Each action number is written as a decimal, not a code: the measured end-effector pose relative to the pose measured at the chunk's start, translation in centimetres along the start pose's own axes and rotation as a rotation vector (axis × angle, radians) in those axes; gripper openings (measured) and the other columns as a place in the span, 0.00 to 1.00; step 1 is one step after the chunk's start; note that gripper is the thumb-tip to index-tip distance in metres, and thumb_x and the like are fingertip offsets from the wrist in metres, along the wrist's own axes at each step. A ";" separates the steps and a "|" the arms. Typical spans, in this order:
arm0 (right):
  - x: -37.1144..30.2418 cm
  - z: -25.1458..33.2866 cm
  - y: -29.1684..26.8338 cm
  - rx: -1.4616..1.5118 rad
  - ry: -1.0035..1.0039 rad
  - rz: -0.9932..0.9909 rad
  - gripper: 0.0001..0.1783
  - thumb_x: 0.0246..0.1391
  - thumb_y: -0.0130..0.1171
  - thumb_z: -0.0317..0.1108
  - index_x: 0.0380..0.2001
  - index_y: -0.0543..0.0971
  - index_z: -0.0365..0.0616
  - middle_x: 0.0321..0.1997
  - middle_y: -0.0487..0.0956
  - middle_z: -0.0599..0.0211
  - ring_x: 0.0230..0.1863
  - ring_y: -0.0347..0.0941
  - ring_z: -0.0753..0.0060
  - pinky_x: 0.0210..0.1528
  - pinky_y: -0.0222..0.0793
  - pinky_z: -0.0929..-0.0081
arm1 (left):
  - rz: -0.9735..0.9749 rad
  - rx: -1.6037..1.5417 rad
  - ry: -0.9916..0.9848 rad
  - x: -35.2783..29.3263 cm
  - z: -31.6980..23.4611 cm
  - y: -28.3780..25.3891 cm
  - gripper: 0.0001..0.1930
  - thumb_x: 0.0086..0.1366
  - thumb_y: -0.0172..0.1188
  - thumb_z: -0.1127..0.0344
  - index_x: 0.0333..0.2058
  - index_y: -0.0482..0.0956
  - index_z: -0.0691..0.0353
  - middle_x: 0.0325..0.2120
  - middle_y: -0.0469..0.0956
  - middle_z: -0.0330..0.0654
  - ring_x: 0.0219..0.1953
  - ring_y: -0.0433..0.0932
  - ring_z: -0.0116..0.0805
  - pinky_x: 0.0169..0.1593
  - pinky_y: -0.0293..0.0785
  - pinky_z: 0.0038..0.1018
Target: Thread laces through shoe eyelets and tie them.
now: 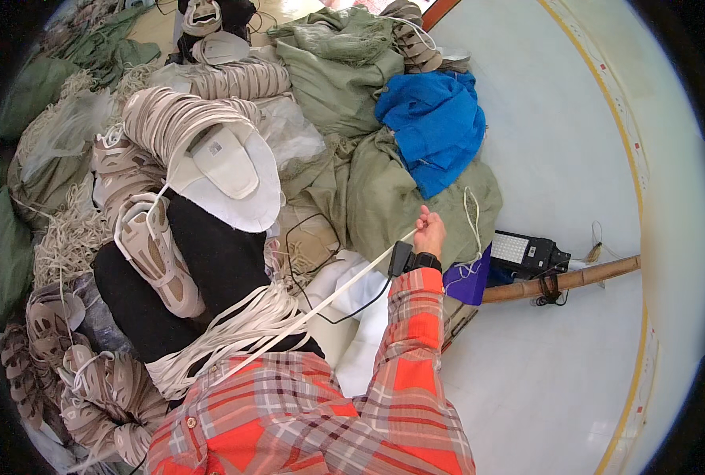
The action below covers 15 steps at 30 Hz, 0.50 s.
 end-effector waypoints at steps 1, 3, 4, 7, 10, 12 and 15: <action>-0.1 -1.4 0.7 -0.025 0.062 -0.050 0.10 0.62 0.47 0.27 0.43 0.69 0.33 0.44 0.77 0.51 0.25 0.67 0.79 0.20 0.60 0.83 | -0.016 0.052 0.051 1.2 -0.2 -2.6 0.18 0.64 0.48 0.69 0.51 0.71 0.70 0.49 0.74 0.53 0.53 0.70 0.43 0.58 0.63 0.32; -3.9 1.1 5.5 -0.259 -0.017 0.230 0.08 0.61 0.48 0.28 0.40 0.69 0.34 0.40 0.78 0.53 0.22 0.65 0.82 0.18 0.59 0.84 | 0.035 0.041 0.050 -2.6 -5.8 5.3 0.18 0.64 0.48 0.69 0.51 0.71 0.70 0.48 0.74 0.53 0.53 0.71 0.43 0.58 0.63 0.32; -7.5 0.9 8.2 -0.412 -0.053 0.462 0.06 0.61 0.49 0.29 0.37 0.70 0.36 0.37 0.79 0.55 0.19 0.64 0.84 0.17 0.57 0.85 | 0.040 0.078 0.082 -2.2 -16.5 4.9 0.18 0.63 0.49 0.69 0.51 0.71 0.70 0.48 0.74 0.53 0.53 0.71 0.44 0.57 0.63 0.32; -21.0 -2.3 17.9 -0.638 0.061 0.880 0.06 0.58 0.55 0.30 0.36 0.76 0.40 0.32 0.80 0.63 0.18 0.66 0.88 0.17 0.58 0.88 | 0.025 0.336 0.096 -7.4 -8.4 -5.0 0.18 0.63 0.50 0.70 0.50 0.72 0.69 0.47 0.74 0.53 0.52 0.71 0.44 0.57 0.64 0.32; -32.5 -8.3 23.1 -0.927 -0.152 1.219 0.05 0.55 0.58 0.30 0.31 0.80 0.40 0.27 0.79 0.67 0.19 0.70 0.84 0.19 0.63 0.84 | 0.160 -0.585 0.113 -7.8 -33.6 6.1 0.15 0.59 0.55 0.74 0.46 0.76 0.66 0.42 0.77 0.45 0.44 0.75 0.33 0.49 0.69 0.26; -36.1 -12.7 25.2 -0.923 -0.446 1.425 0.06 0.54 0.57 0.29 0.31 0.80 0.37 0.26 0.78 0.63 0.21 0.73 0.75 0.23 0.68 0.76 | 0.374 -0.732 0.010 -11.6 -45.9 7.9 0.09 0.60 0.58 0.70 0.39 0.79 0.63 0.33 0.79 0.40 0.32 0.75 0.28 0.38 0.71 0.25; -37.6 -16.3 26.7 -0.984 -0.796 1.547 0.07 0.54 0.56 0.27 0.35 0.79 0.36 0.29 0.79 0.58 0.27 0.77 0.65 0.30 0.71 0.68 | 0.497 -0.900 0.026 -15.7 -52.1 12.0 0.11 0.58 0.60 0.68 0.39 0.79 0.64 0.32 0.80 0.48 0.34 0.80 0.35 0.38 0.74 0.28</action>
Point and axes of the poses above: each hand's wrist, its own x-axis towards the middle knuckle, its own y-axis out of the palm, z = x × y, the point moved 4 cm from there along x, towards the middle knuckle
